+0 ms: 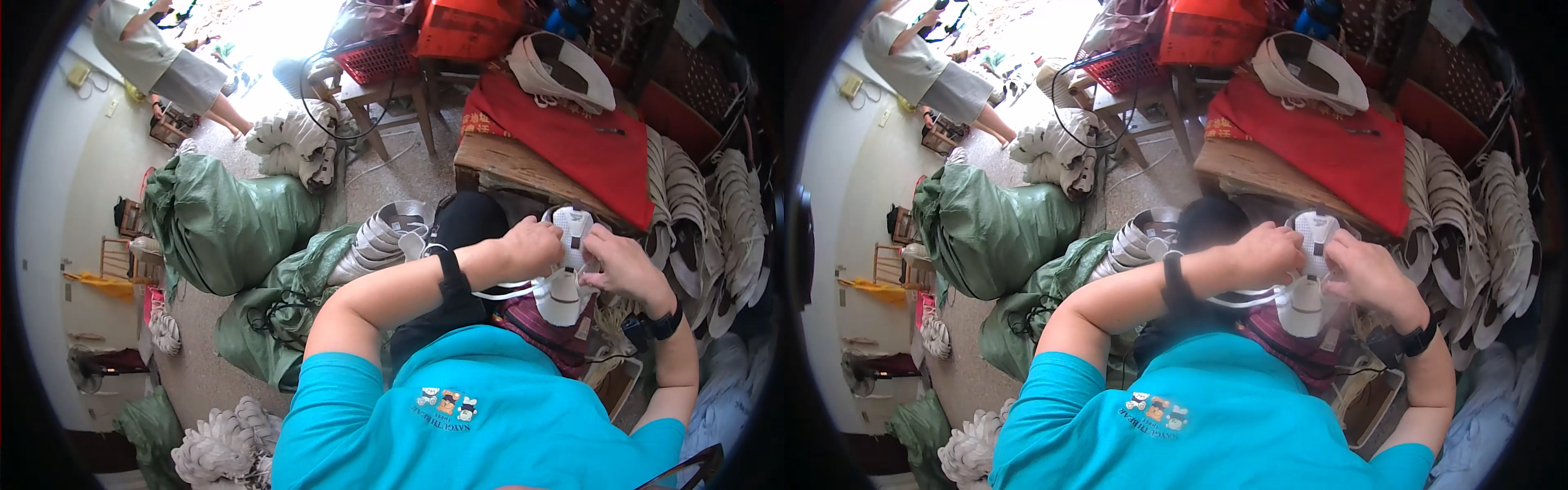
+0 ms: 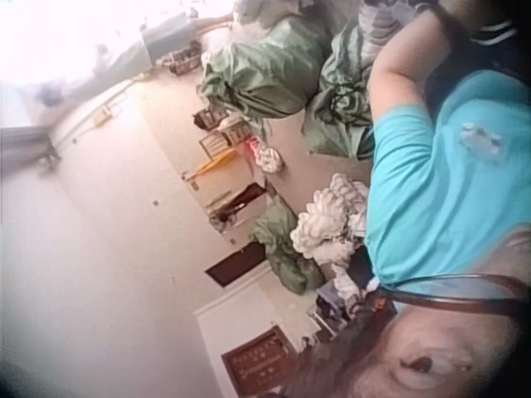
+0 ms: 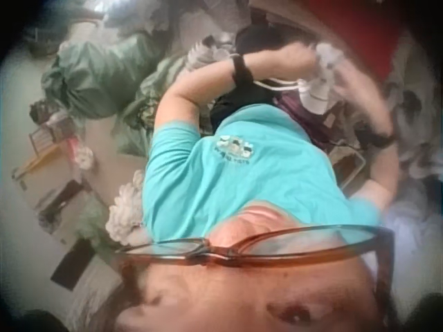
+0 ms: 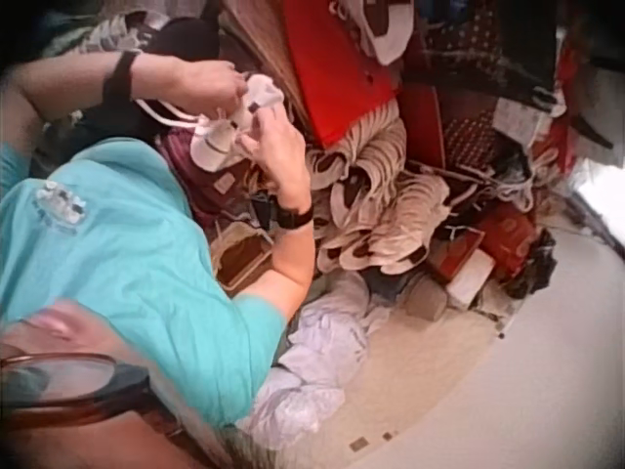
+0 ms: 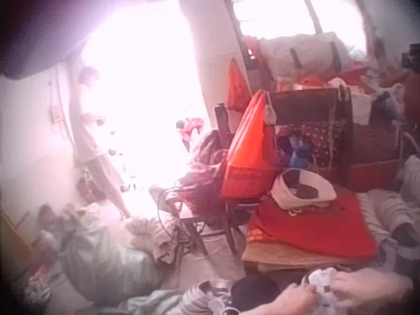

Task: The person sits on the floor and laces a white sneaker using a long white shoelace. They thread the lace through the eyelets, pull it tight, and tie a knot. The person then picks up a second white sneaker and repeats the lacing process.

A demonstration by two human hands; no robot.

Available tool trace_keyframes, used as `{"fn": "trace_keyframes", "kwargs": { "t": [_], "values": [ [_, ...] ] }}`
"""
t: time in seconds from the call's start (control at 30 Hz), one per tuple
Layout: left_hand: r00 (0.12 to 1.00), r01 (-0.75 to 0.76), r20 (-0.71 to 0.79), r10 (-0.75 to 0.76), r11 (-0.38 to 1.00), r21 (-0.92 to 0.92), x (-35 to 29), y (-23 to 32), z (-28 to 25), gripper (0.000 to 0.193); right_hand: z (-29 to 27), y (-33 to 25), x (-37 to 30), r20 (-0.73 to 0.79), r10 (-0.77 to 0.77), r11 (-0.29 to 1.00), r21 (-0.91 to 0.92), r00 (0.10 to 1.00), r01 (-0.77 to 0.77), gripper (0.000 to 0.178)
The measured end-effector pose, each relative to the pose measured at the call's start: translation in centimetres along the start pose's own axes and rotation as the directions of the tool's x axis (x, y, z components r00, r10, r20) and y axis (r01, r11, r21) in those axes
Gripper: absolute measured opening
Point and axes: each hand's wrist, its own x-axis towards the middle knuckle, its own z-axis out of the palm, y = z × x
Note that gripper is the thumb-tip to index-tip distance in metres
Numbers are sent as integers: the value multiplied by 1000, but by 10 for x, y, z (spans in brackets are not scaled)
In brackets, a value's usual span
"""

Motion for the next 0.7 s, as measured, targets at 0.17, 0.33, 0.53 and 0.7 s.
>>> {"fn": "trace_keyframes", "kwargs": {
  "t": [0.17, 0.33, 0.53, 0.7],
  "values": [
    [982, 90, -173, -81, 995, 44, 2, 10, 14, 19, -6, 13, 3, 57, -46, 998, 42, 997, 44, 30],
    [978, -6, -206, 3, 1000, -15, -4, 2, 12, 18, -6, 5, 2, 66, -2, 1000, -16, 998, 3, 32],
    [984, 43, -174, -40, 999, 12, -5, -1, 11, 18, 5, 11, 0, -17, -35, 999, 9, 999, 36, 40],
    [964, 228, -144, -222, 974, 19, 13, 9, 17, 20, 10, 7, -4, -78, -26, 1000, -19, 997, 24, 40]
  ]
}}
